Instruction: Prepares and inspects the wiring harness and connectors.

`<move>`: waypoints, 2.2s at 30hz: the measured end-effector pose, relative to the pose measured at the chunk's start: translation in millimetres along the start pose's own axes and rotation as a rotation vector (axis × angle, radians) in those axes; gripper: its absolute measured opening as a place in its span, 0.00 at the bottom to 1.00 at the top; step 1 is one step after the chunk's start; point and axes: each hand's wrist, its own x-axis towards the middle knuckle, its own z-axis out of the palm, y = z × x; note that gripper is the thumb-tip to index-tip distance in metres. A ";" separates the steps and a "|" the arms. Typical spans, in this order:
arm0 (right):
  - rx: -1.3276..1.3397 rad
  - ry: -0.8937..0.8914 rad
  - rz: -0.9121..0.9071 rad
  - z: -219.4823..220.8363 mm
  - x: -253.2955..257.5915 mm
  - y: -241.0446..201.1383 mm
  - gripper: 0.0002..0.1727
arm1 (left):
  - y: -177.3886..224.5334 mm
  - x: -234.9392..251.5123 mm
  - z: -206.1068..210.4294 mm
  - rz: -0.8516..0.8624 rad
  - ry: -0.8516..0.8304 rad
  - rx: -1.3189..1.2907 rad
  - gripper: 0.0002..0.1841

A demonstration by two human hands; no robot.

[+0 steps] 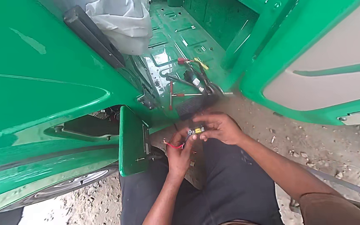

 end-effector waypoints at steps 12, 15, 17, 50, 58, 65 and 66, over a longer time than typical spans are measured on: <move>-0.003 0.059 -0.073 6.5 -10.1 7.6 0.28 | 1.4 0.7 -1.0 -0.046 -0.054 -0.056 0.13; 0.019 0.085 -0.087 8.7 -11.8 7.4 0.28 | 1.4 0.1 0.6 -0.028 -0.048 -0.074 0.16; 0.030 0.101 -0.098 9.6 -12.4 7.3 0.26 | 1.2 0.7 -0.1 -0.009 -0.066 -0.084 0.25; 0.161 0.187 -0.155 20.2 -17.2 22.5 0.18 | -14.7 0.3 6.8 0.188 -0.088 0.100 0.15; 0.087 0.201 -0.240 24.1 -19.8 20.7 0.18 | -14.8 -3.8 9.2 0.199 -0.083 0.133 0.15; 0.215 0.082 -0.227 20.5 -20.2 17.9 0.20 | -12.6 -2.6 11.0 0.283 -0.059 0.288 0.17; 0.238 0.074 -0.225 20.1 -20.2 18.5 0.19 | -12.8 -1.9 10.4 0.291 -0.063 0.301 0.17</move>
